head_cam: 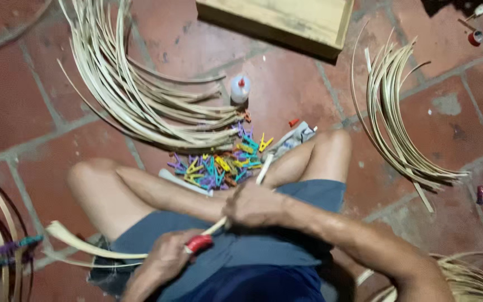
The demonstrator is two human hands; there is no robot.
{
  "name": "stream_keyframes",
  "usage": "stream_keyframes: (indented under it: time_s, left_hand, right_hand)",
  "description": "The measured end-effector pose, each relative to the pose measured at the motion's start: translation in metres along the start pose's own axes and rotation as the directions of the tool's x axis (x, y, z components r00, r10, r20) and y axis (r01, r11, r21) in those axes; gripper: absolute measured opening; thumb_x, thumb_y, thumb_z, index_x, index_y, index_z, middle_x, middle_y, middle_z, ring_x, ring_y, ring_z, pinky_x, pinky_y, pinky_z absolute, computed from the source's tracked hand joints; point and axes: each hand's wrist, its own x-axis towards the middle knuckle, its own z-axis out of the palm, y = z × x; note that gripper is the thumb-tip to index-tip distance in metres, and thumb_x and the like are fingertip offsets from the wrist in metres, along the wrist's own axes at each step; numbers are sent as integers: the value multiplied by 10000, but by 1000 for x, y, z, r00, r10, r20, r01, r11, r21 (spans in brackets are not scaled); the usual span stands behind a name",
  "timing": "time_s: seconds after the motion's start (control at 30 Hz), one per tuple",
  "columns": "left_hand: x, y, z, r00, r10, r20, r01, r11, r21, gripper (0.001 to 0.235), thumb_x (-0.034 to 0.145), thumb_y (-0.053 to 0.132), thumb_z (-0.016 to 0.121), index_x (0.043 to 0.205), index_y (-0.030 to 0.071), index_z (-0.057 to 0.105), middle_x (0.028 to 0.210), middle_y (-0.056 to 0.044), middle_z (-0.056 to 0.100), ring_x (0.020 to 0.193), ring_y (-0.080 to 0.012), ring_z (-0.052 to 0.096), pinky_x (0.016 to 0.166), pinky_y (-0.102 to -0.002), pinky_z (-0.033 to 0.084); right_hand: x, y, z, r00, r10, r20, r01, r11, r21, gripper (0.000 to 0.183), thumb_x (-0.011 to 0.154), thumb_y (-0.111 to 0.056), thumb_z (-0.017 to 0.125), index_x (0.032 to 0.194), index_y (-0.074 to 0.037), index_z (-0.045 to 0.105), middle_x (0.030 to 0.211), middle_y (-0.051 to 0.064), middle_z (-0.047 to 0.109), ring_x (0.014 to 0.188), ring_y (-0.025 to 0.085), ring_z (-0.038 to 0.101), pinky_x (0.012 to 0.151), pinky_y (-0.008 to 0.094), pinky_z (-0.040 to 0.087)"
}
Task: The person sits on a tiled floor and repeatedly applies glue to the ends of thin bamboo strips, then joins them to form longer pieces. They use colorful clips to hold the glued joints while they set and place finished strips into a wooden box.
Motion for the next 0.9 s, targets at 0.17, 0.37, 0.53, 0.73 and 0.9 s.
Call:
stream_keyframes:
  time_s: [0.17,0.37,0.53,0.73,0.9]
  left_hand:
    - [-1,-6,7,950,254,183,-199,940,-276,229,944,123,571,1073,53,746,800,-58,795,688,-125,719,620,-299,543]
    - [27,24,37,924,128,361,135,773,-620,228,998,186,612,1086,24,747,791,-66,759,542,-55,517,496,-217,415]
    - [24,37,41,924,170,344,87,779,-621,229,1003,181,625,1112,25,753,794,-47,739,590,-39,547,531,-212,438]
    - [39,69,71,905,157,395,180,700,-691,238,995,202,606,1134,50,725,804,6,743,577,-19,531,495,-200,388]
    - [46,86,85,972,120,202,73,661,-747,281,1002,202,636,1170,9,752,755,3,703,533,-24,465,474,-204,353]
  right_hand:
    - [-22,-18,4,998,-36,50,43,987,-154,164,807,-204,656,770,-45,631,673,101,615,641,299,654,548,463,522]
    - [-25,-35,-44,994,110,14,-110,994,-8,203,803,-244,658,850,-49,631,766,117,641,725,315,668,663,479,529]
    - [-61,4,-79,865,495,-83,-436,823,365,375,1040,-219,476,1277,12,654,1010,183,737,855,287,720,777,374,550]
    - [-98,-10,-2,687,726,-28,-311,330,891,562,1144,-404,395,1060,46,719,886,150,744,847,215,711,838,348,575]
    - [-102,-28,7,106,951,-290,214,263,941,543,1144,-399,431,1226,61,706,854,51,643,774,151,623,757,335,549]
